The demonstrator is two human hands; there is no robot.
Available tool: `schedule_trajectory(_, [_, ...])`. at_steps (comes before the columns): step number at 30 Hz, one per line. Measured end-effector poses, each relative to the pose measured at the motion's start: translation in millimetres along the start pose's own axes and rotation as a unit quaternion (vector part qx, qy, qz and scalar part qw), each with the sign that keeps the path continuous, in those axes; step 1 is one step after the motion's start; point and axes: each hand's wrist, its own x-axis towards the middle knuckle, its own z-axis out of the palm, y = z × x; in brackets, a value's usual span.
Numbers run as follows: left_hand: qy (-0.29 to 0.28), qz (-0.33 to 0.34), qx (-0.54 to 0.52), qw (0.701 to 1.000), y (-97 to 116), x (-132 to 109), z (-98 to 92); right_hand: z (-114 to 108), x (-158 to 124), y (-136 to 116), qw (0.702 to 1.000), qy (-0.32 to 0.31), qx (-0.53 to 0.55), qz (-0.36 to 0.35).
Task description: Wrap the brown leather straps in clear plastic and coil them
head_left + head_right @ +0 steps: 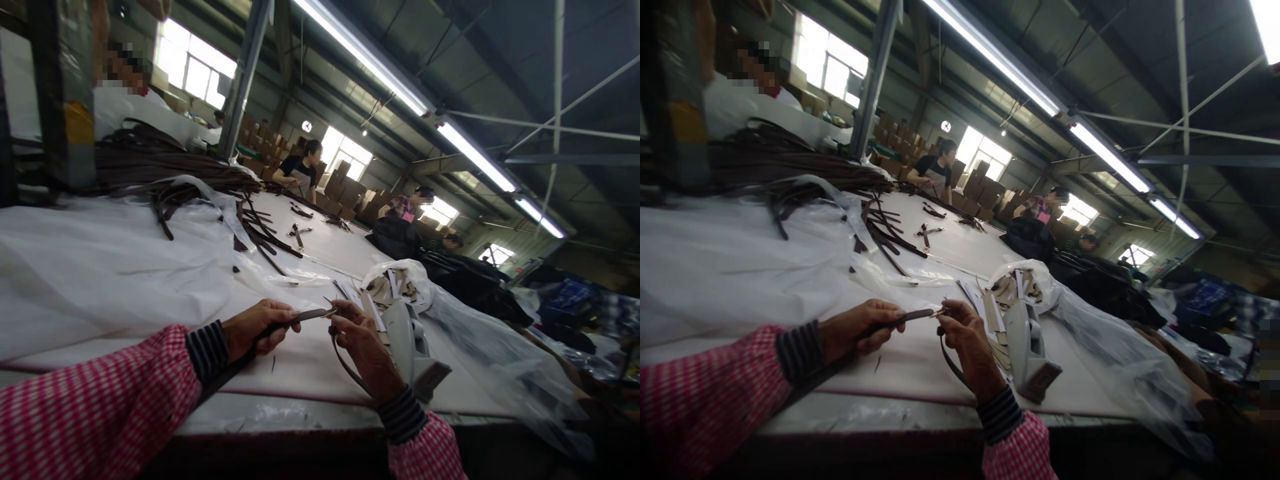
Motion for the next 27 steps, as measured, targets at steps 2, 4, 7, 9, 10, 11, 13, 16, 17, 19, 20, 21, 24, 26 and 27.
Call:
schedule_trajectory(2, [-0.005,0.003,-0.002,1.0,-2,0,0.0,3,0,-5,1.0,0.004,0.0,-0.006])
schedule_trajectory(4, [-0.012,0.004,-0.003,1.0,-3,-1,0.1,6,1,-9,1.0,-0.008,-0.001,-0.02])
schedule_trajectory(7, [-0.031,0.012,-0.011,0.999,-3,-1,0.0,8,1,-14,0.999,-0.014,0.021,-0.038])
schedule_trajectory(9, [-0.042,0.021,-0.02,0.999,-2,-1,-0.3,9,-1,-16,0.998,0.001,0.044,-0.048])
schedule_trajectory(10, [-0.046,0.025,-0.024,0.998,-1,-1,-0.3,10,-3,-16,0.997,0.01,0.055,-0.053])
schedule_trajectory(11, [-0.05,0.029,-0.027,0.998,-1,-1,-0.1,11,-5,-16,0.996,0.018,0.062,-0.059])
schedule_trajectory(13, [-0.06,0.035,-0.033,0.997,0,-2,1.5,13,-9,-15,0.996,0.015,0.064,-0.067])
schedule_trajectory(16, [-0.079,0.041,-0.039,0.995,0,-6,7.5,19,-16,-11,0.996,-0.032,0.049,-0.064])
schedule_trajectory(17, [-0.082,0.045,-0.041,0.995,0,-9,10.4,21,-19,-9,0.996,-0.045,0.051,-0.058])
schedule_trajectory(19, [-0.08,0.054,-0.046,0.994,-1,-16,16.7,26,-24,-5,0.995,-0.053,0.065,-0.048])
schedule_trajectory(20, [-0.076,0.058,-0.048,0.994,-2,-21,20.1,28,-27,-3,0.995,-0.049,0.075,-0.046])
schedule_trajectory(21, [-0.07,0.061,-0.05,0.994,-4,-26,23.7,30,-29,-1,0.994,-0.042,0.084,-0.048])
schedule_trajectory(24, [-0.042,0.077,-0.051,0.995,-12,-41,34.5,38,-37,3,0.992,-0.021,0.106,-0.067])
schedule_trajectory(26, [-0.025,0.093,-0.041,0.995,-16,-50,41.2,44,-43,4,0.991,-0.032,0.104,-0.083])
schedule_trajectory(27, [-0.019,0.099,-0.03,0.994,-17,-54,44.3,48,-45,5,0.991,-0.05,0.09,-0.089])
